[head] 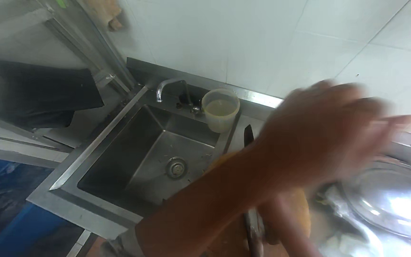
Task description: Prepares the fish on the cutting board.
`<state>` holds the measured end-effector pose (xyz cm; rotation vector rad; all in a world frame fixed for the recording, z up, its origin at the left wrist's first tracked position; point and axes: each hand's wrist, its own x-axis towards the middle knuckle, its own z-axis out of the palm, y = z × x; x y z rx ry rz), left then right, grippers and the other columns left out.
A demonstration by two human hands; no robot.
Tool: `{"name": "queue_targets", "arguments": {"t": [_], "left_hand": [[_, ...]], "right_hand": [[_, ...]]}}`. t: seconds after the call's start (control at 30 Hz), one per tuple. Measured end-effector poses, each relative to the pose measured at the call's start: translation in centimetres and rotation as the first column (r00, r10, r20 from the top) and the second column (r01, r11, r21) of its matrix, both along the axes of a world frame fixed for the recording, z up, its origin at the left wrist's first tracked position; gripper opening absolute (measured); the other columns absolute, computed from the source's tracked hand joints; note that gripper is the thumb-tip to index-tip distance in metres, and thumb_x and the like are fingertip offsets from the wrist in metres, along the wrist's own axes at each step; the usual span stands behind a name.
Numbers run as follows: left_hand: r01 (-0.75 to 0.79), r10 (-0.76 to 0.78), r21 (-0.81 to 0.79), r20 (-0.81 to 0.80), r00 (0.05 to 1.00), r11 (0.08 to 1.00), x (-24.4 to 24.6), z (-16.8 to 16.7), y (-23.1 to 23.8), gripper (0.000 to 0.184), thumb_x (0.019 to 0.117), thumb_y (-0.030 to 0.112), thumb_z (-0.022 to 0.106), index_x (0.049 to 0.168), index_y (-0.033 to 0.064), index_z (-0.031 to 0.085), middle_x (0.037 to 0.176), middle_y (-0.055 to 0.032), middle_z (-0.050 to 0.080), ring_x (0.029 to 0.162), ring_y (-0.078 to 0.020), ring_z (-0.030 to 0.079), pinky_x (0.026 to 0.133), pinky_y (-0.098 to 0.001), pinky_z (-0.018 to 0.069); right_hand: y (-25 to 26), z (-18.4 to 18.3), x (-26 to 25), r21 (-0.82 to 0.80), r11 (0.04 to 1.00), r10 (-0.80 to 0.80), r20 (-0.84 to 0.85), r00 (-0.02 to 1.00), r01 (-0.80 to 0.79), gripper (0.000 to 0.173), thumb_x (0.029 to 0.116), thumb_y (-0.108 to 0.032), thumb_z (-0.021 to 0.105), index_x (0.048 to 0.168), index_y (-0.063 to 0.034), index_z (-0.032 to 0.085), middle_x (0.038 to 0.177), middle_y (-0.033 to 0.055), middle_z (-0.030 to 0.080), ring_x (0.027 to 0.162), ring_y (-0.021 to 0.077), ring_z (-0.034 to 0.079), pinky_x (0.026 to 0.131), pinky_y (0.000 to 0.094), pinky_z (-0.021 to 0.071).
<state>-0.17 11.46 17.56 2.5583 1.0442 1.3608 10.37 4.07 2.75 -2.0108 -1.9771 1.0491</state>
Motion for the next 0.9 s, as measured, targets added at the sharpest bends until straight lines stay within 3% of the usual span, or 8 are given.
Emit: {"name": "queue_targets", "arguments": {"t": [0.1,0.13,0.23,0.33,0.47,0.63,0.83,0.9], "left_hand": [[0.179,-0.182,-0.033,-0.220,0.958,0.983,2.8,-1.0,0.8,0.025,0.1004,0.031,0.059,0.095,0.0134,0.077,0.093,-0.0003,0.069,0.096,-0.0176,0.064,0.082,-0.0370,0.0475],[0.167,-0.196,-0.110,-0.363,0.911,0.980,2.9,-5.4,1.9,0.025,0.1028,0.034,0.058,0.101,0.0173,0.077,0.103,-0.0002,0.072,0.107,-0.0187,0.065,0.094,-0.0416,0.0492],[0.064,-0.229,-0.290,-0.582,0.781,0.955,1.1,-18.2,5.0,0.025,0.1041,0.034,0.055,0.111,0.0248,0.076,0.110,-0.0005,0.073,0.112,-0.0210,0.065,0.102,-0.0494,0.0478],[0.032,-0.186,-0.263,-0.587,0.788,0.964,1.7,-12.5,5.9,0.031,0.1075,0.034,0.049,0.112,0.0191,0.075,0.113,-0.0034,0.072,0.116,-0.0229,0.064,0.106,-0.0486,0.0473],[0.059,-0.038,0.042,-0.387,0.921,0.997,3.1,-2.9,5.5,0.035,0.1066,0.035,0.050,0.094,0.0135,0.075,0.090,-0.0022,0.068,0.095,-0.0202,0.064,0.084,-0.0383,0.0457],[-0.037,-0.112,-0.250,-0.556,0.823,0.968,0.4,-19.0,6.5,0.024,0.1052,0.029,0.055,0.115,0.0226,0.076,0.111,-0.0024,0.073,0.111,-0.0218,0.066,0.102,-0.0475,0.0488],[-0.392,0.303,-0.319,-0.296,0.906,0.862,-4.4,-15.5,2.2,0.036,0.1091,0.033,0.044,0.108,0.0111,0.073,0.104,-0.0082,0.070,0.104,-0.0248,0.066,0.094,-0.0489,0.0523],[-0.439,0.342,-0.559,-0.275,0.899,0.703,-4.3,-17.5,-2.2,0.043,0.1078,0.041,0.043,0.127,0.0079,0.064,0.118,-0.0121,0.065,0.113,-0.0274,0.063,0.099,-0.0495,0.0531]], "right_hand": [[1.2,6.2,-0.8,-0.343,0.938,0.068,0.051,0.996,-0.047,0.040,0.1122,-0.023,0.041,0.141,-0.0004,0.055,0.136,0.0184,0.062,0.124,0.0273,0.060,0.108,0.0432,0.0449],[-0.5,0.1,-0.2,0.063,0.998,0.018,0.036,0.999,-0.021,0.036,0.1067,-0.028,0.049,0.122,-0.0008,0.068,0.106,0.0179,0.073,0.094,0.0283,0.072,0.084,0.0462,0.0590],[-0.3,-5.3,0.3,0.087,0.996,0.038,-0.004,0.999,-0.038,0.046,0.1059,-0.044,0.049,0.142,-0.0149,0.054,0.102,0.0080,0.074,0.085,0.0233,0.074,0.075,0.0485,0.0629],[-0.4,-5.2,-0.2,0.010,1.000,-0.020,-0.006,1.000,0.020,0.048,0.1055,-0.043,0.050,0.147,-0.0179,0.051,0.100,0.0088,0.074,0.082,0.0256,0.074,0.073,0.0498,0.0620],[-0.1,-5.5,0.1,-0.018,0.999,-0.044,-0.019,0.999,0.043,0.044,0.1058,-0.043,0.050,0.140,-0.0161,0.055,0.100,0.0075,0.073,0.084,0.0233,0.073,0.074,0.0482,0.0618],[-0.3,-5.0,-0.6,-0.008,1.000,0.003,0.006,1.000,-0.003,0.054,0.1054,-0.047,0.050,0.150,-0.0163,0.047,0.103,0.0103,0.074,0.085,0.0272,0.074,0.076,0.0515,0.0623],[-1.2,-5.8,-0.2,-0.019,0.999,-0.036,-0.065,0.997,0.035,0.049,0.1057,-0.047,0.046,0.144,-0.0167,0.051,0.096,0.0086,0.073,0.081,0.0246,0.073,0.074,0.0479,0.0618],[-0.7,-5.8,1.6,-0.062,0.997,-0.058,-0.192,0.980,0.047,0.054,0.1054,-0.048,0.049,0.149,-0.0172,0.049,0.101,0.0100,0.073,0.086,0.0241,0.073,0.080,0.0475,0.0612]]}}
